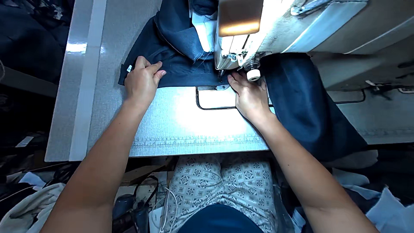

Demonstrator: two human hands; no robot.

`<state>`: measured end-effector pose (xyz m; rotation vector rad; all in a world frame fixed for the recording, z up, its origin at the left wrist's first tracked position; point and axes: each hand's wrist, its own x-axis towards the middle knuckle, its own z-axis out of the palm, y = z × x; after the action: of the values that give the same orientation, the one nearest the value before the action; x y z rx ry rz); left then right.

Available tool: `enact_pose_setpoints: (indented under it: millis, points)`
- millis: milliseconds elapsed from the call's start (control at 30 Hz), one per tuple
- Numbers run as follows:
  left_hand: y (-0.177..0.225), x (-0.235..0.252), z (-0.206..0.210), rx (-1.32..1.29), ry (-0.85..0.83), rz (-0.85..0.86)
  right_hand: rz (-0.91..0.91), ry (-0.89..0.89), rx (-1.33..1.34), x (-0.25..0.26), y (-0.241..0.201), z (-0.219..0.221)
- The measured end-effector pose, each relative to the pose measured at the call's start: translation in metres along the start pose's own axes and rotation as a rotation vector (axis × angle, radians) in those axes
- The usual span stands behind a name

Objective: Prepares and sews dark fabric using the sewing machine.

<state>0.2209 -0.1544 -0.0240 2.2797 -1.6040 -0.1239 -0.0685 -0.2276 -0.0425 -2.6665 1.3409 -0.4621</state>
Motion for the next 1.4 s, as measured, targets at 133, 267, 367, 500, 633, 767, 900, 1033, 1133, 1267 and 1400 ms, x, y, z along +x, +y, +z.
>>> enact_pose_setpoints:
  millis: [133, 267, 367, 500, 633, 767, 900, 1033, 1133, 1267, 1400]
  points:
    - [0.001, 0.001, 0.000, 0.008, -0.002, -0.007, -0.006, -0.019, 0.014, 0.002, 0.000, -0.002]
    - [0.004, 0.002, -0.001, 0.014, -0.004, -0.036, 0.005, -0.010, 0.033, 0.006, 0.002, -0.001]
    - [0.004, 0.001, 0.000, 0.012, 0.014, -0.052, 0.009, 0.011, 0.050, 0.009, 0.003, 0.001]
    - [0.004, 0.000, 0.004, -0.004, 0.038, -0.072, 0.030, 0.011, 0.041, 0.013, 0.005, 0.004]
    - [0.002, 0.000, 0.006, -0.012, 0.058, -0.064, 0.026, 0.017, 0.031, 0.015, 0.004, 0.004]
    - [0.002, 0.001, 0.005, -0.021, 0.068, -0.069, -0.020, -0.047, 0.054, 0.015, 0.010, 0.001]
    - [0.001, 0.001, 0.005, -0.043, 0.066, -0.059, -0.110, -0.116, 0.010, -0.010, 0.006, -0.025]
    - [0.001, -0.002, 0.007, 0.004, 0.141, 0.003, 0.117, 0.144, -0.047, -0.074, 0.001, -0.047]
    - [-0.011, -0.002, 0.001, 0.057, 0.166, 0.081, 0.363, 0.126, 0.040, -0.098, 0.011, -0.041]
    - [0.005, -0.041, -0.021, 0.229, -0.077, -0.073, 0.313, -0.118, 0.170, -0.060, 0.005, -0.034]
    - [0.103, -0.155, -0.038, 0.485, -0.507, -0.045, 0.103, -0.300, 0.240, 0.031, 0.005, -0.035]
